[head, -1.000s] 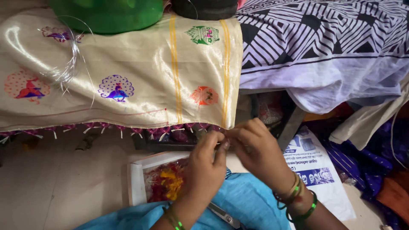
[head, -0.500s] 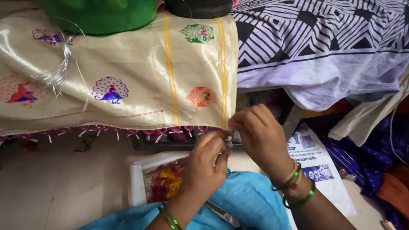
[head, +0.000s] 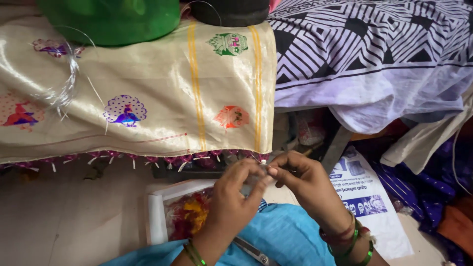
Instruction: The person sits on the floor making decorative tassels and attaching them to the edge of a printed fabric. They cut white ribbon into strips with scissors, fold and twist the strips, comb out the fibers with a purple comb, and tie the finished tassels onto the fabric's lower edge.
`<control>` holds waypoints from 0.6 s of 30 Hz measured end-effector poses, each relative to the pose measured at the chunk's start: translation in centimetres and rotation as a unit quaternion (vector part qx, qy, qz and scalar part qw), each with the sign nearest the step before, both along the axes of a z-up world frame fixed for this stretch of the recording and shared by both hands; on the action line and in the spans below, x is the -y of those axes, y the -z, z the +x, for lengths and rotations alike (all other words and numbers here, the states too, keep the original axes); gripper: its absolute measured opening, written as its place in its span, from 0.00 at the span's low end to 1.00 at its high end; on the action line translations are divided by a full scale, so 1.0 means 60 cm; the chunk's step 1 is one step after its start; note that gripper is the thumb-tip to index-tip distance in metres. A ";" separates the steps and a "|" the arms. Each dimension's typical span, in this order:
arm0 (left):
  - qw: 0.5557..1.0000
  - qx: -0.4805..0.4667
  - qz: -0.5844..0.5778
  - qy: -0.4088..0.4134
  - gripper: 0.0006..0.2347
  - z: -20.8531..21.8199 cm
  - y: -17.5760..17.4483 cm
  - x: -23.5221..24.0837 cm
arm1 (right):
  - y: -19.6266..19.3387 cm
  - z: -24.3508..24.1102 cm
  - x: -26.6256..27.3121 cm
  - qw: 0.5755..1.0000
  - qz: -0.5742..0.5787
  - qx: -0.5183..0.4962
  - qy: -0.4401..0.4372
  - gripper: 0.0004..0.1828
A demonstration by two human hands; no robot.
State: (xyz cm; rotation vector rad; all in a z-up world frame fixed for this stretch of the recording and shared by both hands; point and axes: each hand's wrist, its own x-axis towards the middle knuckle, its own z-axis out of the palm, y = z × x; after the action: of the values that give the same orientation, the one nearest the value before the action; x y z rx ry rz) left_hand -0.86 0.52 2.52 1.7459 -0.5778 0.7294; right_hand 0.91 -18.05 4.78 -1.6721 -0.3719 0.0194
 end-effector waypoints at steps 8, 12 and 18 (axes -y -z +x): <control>0.920 0.190 0.294 -0.179 0.20 0.016 -0.042 -0.045 | -0.013 -0.006 -0.011 0.996 -0.056 0.032 0.055 0.06; 0.918 0.187 0.302 -0.176 0.17 0.016 -0.037 -0.051 | -0.025 -0.006 -0.003 0.983 -0.115 0.124 0.076 0.06; 0.997 0.050 0.045 -0.036 0.03 0.025 -0.015 -0.037 | -0.040 -0.010 -0.018 0.955 -0.189 0.213 0.078 0.11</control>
State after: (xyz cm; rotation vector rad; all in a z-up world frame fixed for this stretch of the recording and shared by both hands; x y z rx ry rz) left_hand 0.65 2.75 3.42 1.8298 -0.6264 0.8569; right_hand 0.29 -16.99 7.16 -2.0829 -0.5872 -0.4173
